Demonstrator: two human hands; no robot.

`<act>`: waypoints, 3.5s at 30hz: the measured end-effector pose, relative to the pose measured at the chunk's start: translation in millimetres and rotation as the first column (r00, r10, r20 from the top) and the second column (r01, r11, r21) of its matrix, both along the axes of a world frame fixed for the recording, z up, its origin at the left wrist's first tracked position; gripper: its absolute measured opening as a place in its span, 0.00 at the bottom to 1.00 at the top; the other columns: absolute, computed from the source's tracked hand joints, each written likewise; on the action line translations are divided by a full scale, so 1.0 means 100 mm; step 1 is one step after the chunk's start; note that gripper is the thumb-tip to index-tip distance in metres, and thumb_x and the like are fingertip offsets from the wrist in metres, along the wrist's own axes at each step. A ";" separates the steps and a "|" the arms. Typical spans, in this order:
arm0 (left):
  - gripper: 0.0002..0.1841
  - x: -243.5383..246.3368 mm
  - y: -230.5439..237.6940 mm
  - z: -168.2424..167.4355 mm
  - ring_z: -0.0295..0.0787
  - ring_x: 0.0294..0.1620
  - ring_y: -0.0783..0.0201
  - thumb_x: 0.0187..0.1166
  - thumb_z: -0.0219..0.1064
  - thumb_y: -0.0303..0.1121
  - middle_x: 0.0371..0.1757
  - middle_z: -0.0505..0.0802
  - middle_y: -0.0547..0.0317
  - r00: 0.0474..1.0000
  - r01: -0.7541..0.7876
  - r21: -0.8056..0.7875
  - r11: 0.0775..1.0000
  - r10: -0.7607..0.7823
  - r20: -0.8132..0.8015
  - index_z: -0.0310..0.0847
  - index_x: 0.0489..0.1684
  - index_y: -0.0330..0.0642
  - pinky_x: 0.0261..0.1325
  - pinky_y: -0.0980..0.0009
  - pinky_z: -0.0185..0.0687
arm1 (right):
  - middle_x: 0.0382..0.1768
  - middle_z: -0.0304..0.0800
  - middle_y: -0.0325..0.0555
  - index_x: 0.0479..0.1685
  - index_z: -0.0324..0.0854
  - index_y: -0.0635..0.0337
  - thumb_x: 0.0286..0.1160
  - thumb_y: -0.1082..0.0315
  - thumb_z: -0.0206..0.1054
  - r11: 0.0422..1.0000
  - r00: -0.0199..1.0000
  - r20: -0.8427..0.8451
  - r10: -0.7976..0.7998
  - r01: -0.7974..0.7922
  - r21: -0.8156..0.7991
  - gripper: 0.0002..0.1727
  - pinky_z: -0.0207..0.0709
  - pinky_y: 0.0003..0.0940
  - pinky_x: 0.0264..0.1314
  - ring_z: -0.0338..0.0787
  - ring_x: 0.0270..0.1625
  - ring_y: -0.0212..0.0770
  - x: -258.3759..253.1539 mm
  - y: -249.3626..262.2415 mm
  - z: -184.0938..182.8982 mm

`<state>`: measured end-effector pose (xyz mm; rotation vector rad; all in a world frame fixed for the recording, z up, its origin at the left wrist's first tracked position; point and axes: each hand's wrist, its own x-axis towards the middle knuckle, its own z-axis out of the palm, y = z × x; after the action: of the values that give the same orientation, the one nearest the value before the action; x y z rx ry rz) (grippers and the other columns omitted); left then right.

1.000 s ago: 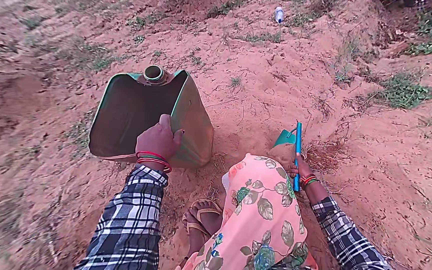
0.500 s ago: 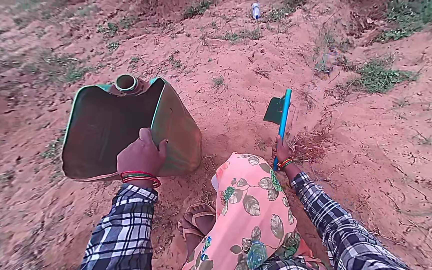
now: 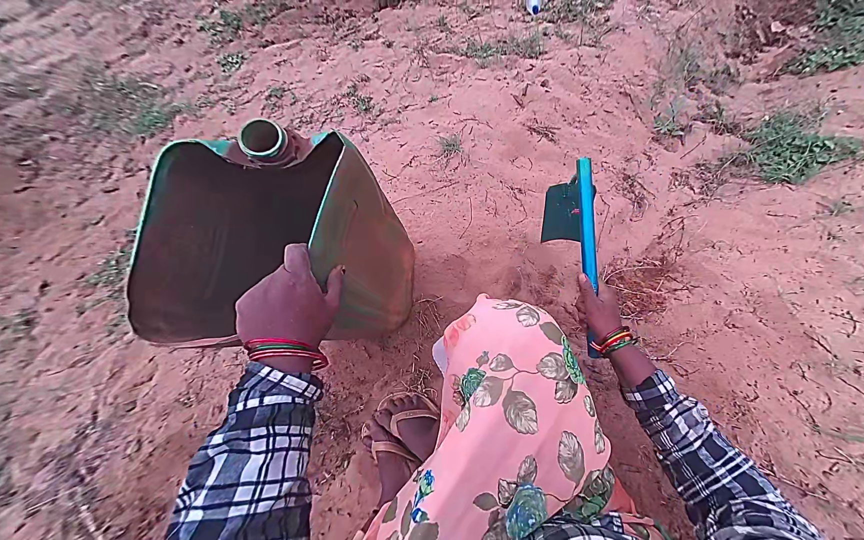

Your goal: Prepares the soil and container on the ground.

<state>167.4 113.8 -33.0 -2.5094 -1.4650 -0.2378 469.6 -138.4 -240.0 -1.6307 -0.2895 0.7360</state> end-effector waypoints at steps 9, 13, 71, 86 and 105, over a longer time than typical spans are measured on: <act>0.28 -0.03 -0.04 0.15 0.88 0.48 0.17 0.90 0.59 0.53 0.45 0.90 0.21 0.993 -0.038 -0.200 0.979 0.059 0.098 0.71 0.76 0.40 0.44 0.21 0.74 | 0.24 0.69 0.39 0.63 0.71 0.65 0.96 0.47 0.48 0.927 0.981 -0.186 0.062 -0.126 -0.353 0.26 0.72 0.31 0.23 0.70 0.18 0.34 -0.06 -0.08 -0.40; 0.23 -0.15 0.14 0.20 0.89 0.48 0.23 0.89 0.62 0.48 0.43 0.91 0.28 0.993 0.065 -0.373 0.926 -0.023 0.115 0.75 0.71 0.42 0.48 0.21 0.74 | 0.22 0.68 0.39 0.63 0.70 0.65 0.93 0.49 0.57 0.933 0.987 -0.160 0.022 -0.078 -0.352 0.24 0.72 0.31 0.21 0.70 0.16 0.34 -0.22 -0.10 -0.37; 0.23 -0.32 0.11 -0.31 0.88 0.58 0.34 0.88 0.57 0.46 0.62 0.90 0.33 0.809 0.313 0.382 0.869 -0.455 0.372 0.79 0.70 0.38 0.60 0.39 0.76 | 0.46 0.85 0.59 0.69 0.74 0.72 0.92 0.60 0.58 0.801 0.866 -0.154 0.476 -0.499 -0.331 0.22 0.80 0.46 0.52 0.85 0.42 0.47 -0.52 -0.26 -0.06; 0.32 -0.33 -0.24 -0.51 0.64 0.85 0.29 0.76 0.57 0.49 0.82 0.74 0.28 0.827 0.200 0.341 0.919 -0.345 0.445 0.75 0.76 0.36 0.80 0.33 0.51 | 0.58 0.84 0.68 0.80 0.66 0.72 0.91 0.62 0.59 0.799 0.876 -0.123 0.467 -0.478 -0.366 0.27 0.79 0.53 0.63 0.88 0.54 0.57 -0.55 -0.20 -0.16; 0.27 0.19 -0.94 -0.39 0.76 0.77 0.35 0.80 0.59 0.40 0.76 0.80 0.28 0.661 0.542 0.158 0.825 -0.535 0.527 0.74 0.74 0.30 0.77 0.44 0.69 | 0.58 0.89 0.66 0.75 0.76 0.66 0.86 0.51 0.65 0.751 0.944 -0.039 0.327 -0.285 -0.596 0.29 0.77 0.61 0.69 0.89 0.61 0.62 -0.33 -0.63 -0.68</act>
<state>186.4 19.6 -71.9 -2.9741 -0.7740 -1.1493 437.0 -201.7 -307.8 -2.2454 -0.4100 1.1033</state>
